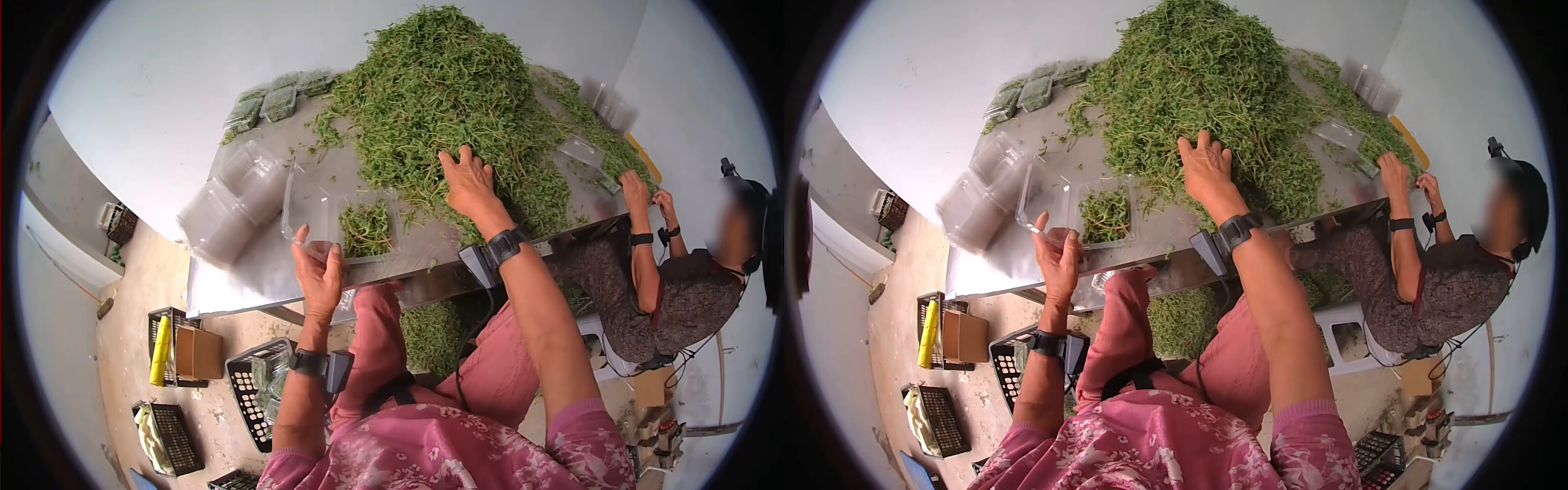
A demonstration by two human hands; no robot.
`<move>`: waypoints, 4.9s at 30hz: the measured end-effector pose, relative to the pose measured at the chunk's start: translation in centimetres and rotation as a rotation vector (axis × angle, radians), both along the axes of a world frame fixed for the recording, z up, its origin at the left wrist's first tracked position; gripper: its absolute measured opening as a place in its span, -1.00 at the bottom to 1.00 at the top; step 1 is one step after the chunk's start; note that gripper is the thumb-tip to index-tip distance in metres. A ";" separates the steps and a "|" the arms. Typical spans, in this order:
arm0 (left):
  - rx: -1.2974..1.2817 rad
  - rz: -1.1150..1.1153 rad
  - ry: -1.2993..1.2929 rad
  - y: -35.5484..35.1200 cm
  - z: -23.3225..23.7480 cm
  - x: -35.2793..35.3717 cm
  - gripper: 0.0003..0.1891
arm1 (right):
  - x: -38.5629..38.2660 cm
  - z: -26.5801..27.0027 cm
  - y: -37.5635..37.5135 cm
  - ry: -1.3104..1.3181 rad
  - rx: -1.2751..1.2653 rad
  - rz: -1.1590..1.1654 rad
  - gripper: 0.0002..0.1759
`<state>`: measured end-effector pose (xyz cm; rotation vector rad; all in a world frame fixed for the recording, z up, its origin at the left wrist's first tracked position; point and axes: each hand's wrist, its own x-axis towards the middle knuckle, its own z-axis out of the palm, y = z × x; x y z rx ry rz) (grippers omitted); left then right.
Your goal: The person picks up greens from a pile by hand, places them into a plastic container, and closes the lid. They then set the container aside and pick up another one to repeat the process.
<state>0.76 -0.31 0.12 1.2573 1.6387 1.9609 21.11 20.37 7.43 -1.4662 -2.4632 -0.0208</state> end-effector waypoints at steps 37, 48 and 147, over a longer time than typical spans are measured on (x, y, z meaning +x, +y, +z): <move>-0.001 0.007 -0.054 0.1 -0.1 0.1 -0.38 | -3.5 4.0 -4.6 0.764 -0.287 0.618 -0.80; -0.011 0.023 -0.014 0.1 -0.2 -0.1 -0.39 | -3.2 3.7 -4.8 0.456 -0.363 0.627 -0.73; -0.258 0.012 1.160 0.4 5.8 4.7 -0.37 | -2.4 2.1 -1.6 0.706 -0.524 0.301 -0.71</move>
